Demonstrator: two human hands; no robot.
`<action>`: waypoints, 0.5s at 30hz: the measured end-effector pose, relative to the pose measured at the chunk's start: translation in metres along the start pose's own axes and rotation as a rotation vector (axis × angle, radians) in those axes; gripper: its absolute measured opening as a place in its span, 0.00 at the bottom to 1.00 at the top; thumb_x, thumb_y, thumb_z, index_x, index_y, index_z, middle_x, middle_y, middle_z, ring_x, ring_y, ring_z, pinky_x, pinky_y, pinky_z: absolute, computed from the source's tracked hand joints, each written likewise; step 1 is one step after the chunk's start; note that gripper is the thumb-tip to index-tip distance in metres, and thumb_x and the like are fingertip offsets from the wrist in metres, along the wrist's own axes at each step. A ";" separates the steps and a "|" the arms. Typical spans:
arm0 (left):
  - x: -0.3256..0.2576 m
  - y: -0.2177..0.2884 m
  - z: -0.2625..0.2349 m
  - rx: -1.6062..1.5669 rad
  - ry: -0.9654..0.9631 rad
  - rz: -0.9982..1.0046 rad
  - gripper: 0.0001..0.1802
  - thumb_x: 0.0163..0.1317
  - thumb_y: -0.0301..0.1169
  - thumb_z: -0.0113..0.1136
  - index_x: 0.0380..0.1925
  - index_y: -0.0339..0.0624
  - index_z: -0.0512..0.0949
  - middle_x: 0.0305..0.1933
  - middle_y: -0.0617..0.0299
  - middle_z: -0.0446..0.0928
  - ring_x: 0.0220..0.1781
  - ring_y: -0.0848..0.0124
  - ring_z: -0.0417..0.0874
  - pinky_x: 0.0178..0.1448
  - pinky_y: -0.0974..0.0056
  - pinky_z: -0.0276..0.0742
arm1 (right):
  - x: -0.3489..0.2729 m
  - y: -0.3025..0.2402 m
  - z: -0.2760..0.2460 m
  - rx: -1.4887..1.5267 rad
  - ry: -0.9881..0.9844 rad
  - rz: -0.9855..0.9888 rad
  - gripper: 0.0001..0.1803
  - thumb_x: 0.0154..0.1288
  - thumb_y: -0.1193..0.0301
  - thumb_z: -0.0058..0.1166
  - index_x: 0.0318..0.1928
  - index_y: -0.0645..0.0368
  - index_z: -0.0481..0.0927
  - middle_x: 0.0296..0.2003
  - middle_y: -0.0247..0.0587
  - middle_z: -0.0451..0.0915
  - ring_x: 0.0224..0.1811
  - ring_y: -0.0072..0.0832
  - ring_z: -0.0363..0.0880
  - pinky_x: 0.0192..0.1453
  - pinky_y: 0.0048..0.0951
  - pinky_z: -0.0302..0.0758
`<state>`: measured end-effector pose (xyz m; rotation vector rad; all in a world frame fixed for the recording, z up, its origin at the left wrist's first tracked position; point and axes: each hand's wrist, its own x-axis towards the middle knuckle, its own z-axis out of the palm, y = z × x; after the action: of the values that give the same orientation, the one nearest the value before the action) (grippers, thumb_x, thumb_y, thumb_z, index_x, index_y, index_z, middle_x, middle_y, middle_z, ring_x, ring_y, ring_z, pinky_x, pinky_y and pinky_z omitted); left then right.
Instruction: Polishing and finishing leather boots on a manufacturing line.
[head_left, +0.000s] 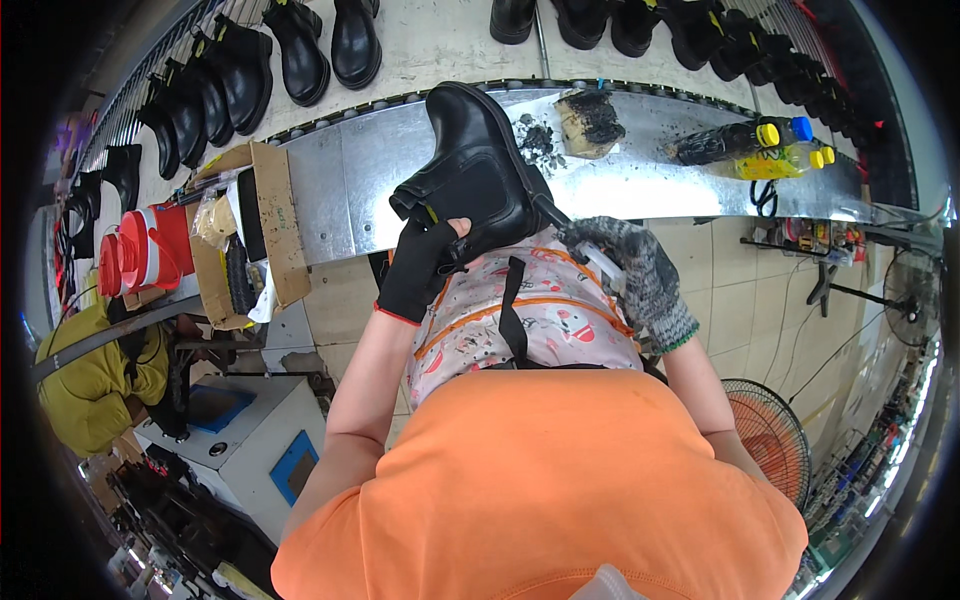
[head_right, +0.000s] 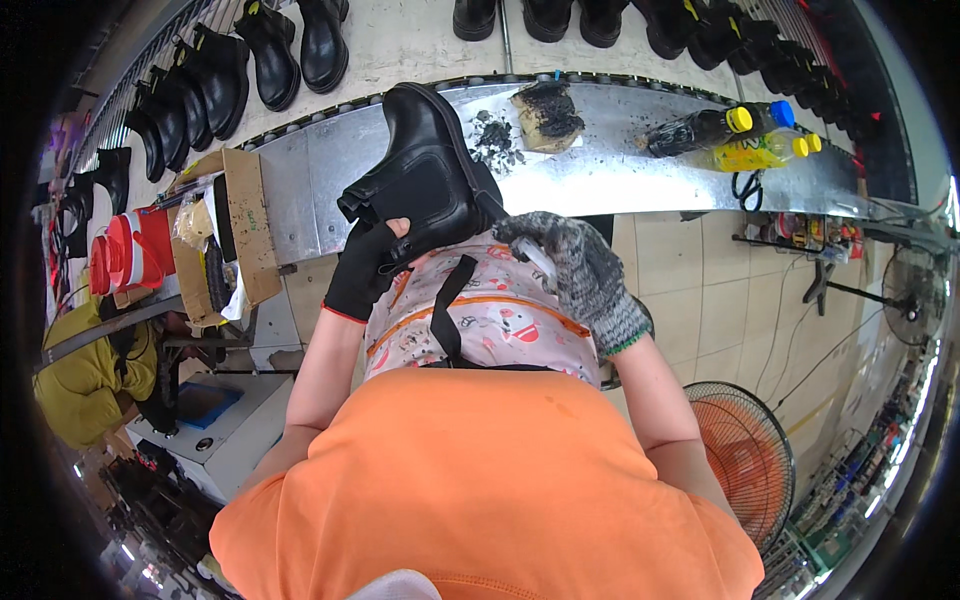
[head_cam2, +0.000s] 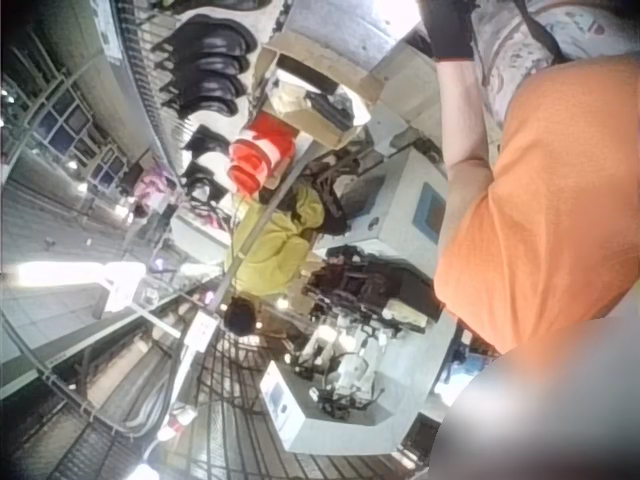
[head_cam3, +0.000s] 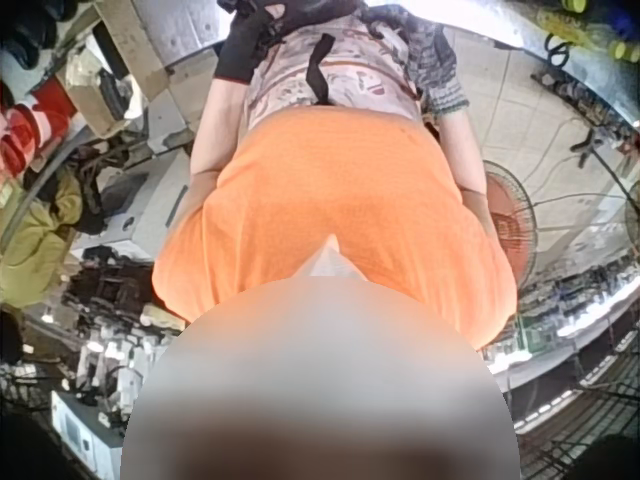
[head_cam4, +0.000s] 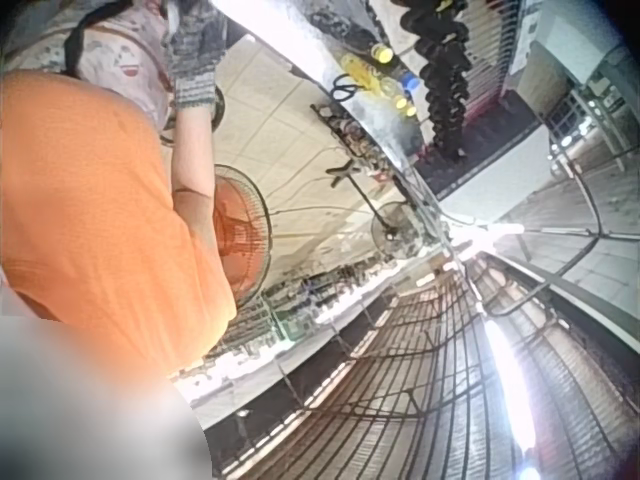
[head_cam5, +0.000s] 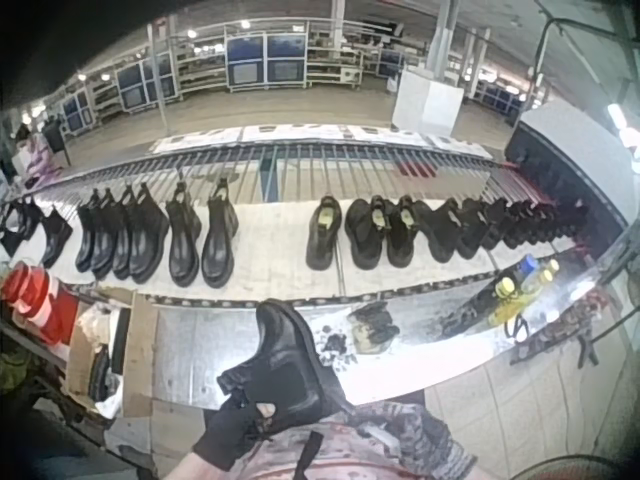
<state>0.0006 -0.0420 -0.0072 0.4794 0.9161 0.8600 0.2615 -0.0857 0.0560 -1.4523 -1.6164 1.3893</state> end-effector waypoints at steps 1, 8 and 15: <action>0.001 0.000 0.004 -0.016 -0.025 0.022 0.15 0.58 0.28 0.55 0.44 0.33 0.69 0.32 0.55 0.76 0.26 0.67 0.79 0.25 0.67 0.75 | -0.003 -0.008 0.000 -0.058 0.034 -0.020 0.32 0.62 0.49 0.33 0.49 0.62 0.77 0.42 0.43 0.81 0.44 0.28 0.78 0.49 0.28 0.74; 0.012 0.002 0.006 -0.169 -0.088 0.018 0.16 0.60 0.32 0.56 0.44 0.32 0.71 0.35 0.51 0.77 0.29 0.63 0.81 0.30 0.64 0.79 | -0.023 -0.006 -0.002 -0.148 0.096 -0.136 0.17 0.57 0.72 0.49 0.46 0.68 0.76 0.43 0.48 0.80 0.45 0.36 0.80 0.52 0.30 0.74; 0.007 0.026 0.029 -0.286 0.069 -0.048 0.24 0.61 0.36 0.56 0.51 0.29 0.67 0.50 0.43 0.74 0.48 0.52 0.81 0.44 0.65 0.85 | -0.030 0.015 0.006 0.069 0.101 -0.137 0.21 0.59 0.64 0.52 0.48 0.66 0.75 0.44 0.44 0.78 0.32 0.21 0.76 0.34 0.19 0.73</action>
<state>0.0157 -0.0215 0.0227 0.1811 0.8469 0.9509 0.2693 -0.1173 0.0474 -1.3244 -1.5586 1.2624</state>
